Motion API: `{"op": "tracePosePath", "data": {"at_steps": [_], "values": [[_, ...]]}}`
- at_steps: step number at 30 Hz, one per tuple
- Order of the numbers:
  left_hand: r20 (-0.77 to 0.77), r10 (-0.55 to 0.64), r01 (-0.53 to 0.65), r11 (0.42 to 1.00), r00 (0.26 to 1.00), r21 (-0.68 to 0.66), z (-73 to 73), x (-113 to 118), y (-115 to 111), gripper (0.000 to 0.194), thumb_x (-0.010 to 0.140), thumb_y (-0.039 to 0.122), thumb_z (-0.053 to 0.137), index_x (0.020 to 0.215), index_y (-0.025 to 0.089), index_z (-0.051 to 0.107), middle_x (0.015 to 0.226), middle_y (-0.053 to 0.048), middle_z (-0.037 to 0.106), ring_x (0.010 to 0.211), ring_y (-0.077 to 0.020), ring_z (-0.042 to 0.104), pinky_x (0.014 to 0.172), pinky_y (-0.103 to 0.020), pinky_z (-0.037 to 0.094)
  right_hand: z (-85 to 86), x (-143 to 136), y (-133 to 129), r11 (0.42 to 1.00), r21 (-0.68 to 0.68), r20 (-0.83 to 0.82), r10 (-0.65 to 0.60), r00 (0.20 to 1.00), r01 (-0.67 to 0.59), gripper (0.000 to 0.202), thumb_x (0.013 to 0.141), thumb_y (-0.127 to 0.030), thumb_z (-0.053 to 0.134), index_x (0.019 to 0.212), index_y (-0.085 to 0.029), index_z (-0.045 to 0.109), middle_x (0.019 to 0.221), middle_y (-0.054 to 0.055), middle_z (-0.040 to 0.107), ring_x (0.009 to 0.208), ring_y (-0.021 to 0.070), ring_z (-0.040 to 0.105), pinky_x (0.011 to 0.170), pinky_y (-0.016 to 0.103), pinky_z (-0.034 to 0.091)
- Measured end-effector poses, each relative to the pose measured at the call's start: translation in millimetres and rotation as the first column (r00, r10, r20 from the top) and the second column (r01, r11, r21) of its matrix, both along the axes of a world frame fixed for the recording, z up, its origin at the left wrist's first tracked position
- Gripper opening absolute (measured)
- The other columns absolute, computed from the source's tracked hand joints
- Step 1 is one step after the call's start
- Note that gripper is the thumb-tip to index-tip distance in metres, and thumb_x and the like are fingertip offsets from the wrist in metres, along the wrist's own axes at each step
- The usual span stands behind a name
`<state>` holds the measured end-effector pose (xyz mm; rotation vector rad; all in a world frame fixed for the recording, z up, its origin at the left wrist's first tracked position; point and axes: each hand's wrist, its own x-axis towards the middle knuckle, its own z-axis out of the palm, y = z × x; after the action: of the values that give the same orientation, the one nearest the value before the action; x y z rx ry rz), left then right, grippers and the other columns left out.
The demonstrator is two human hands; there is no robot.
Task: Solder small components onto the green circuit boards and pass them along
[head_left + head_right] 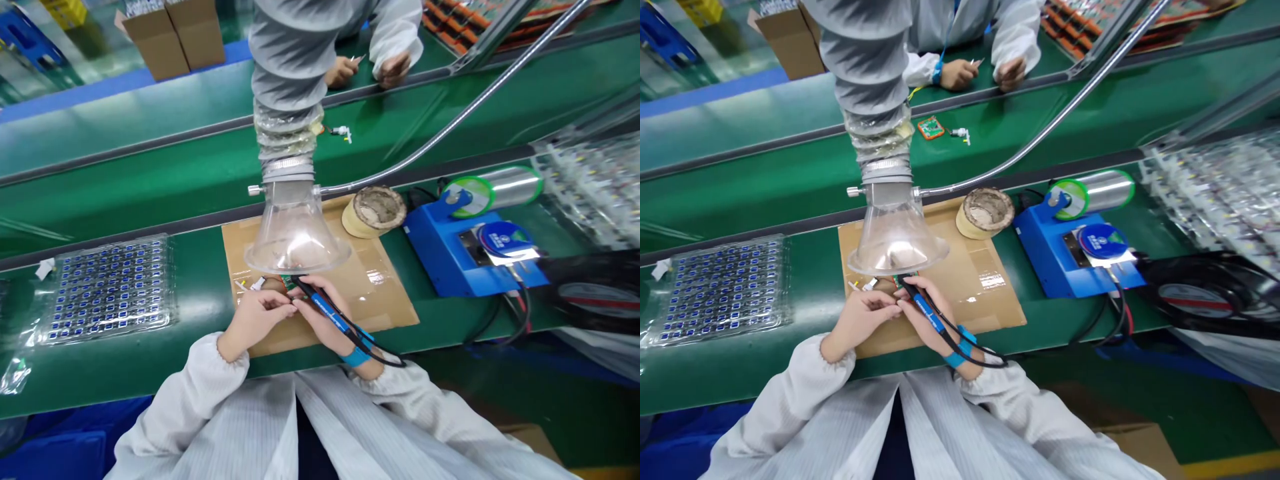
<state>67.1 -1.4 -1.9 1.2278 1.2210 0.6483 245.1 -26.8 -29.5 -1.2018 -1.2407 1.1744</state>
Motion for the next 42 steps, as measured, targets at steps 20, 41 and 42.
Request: {"op": "tracePosePath", "data": {"at_steps": [20,41,42], "values": [[0.002,0.169,-0.169,0.985,0.986,0.032,4.9,4.5,-7.7,0.021,0.079,0.039,0.078,0.081,0.018,0.080,0.073,-0.005,0.078,0.065,-0.0175,0.072,0.062,-0.026,0.057,10.2,-4.3,8.2,0.988,-0.138,-0.163,-0.098,0.982,0.075,0.031,0.080,-0.030,0.081,0.106,-0.026,0.064,0.083,-0.002,0.076,0.079,0.0163,0.075,0.082,0.034,0.064],[-0.239,0.158,-0.048,0.910,0.958,0.411,13.3,10.3,-9.1,0.012,0.085,0.029,0.071,0.075,0.024,0.075,0.078,-0.003,0.078,0.076,-0.0204,0.070,0.081,-0.037,0.054,12.5,-2.1,9.3,0.992,-0.126,-0.175,-0.038,0.984,0.016,0.027,0.083,-0.032,0.079,0.106,-0.027,0.065,0.086,-0.002,0.076,0.081,0.0174,0.075,0.083,0.035,0.064],[-0.245,0.151,-0.034,0.905,0.958,0.424,14.1,10.9,-8.9,0.012,0.085,0.028,0.070,0.075,0.024,0.074,0.078,-0.003,0.078,0.076,-0.0205,0.070,0.083,-0.039,0.053,12.4,-2.3,9.5,0.992,-0.124,-0.180,-0.034,0.983,0.012,0.027,0.084,-0.032,0.079,0.105,-0.027,0.064,0.085,-0.002,0.076,0.080,0.0172,0.075,0.083,0.035,0.064]]}}
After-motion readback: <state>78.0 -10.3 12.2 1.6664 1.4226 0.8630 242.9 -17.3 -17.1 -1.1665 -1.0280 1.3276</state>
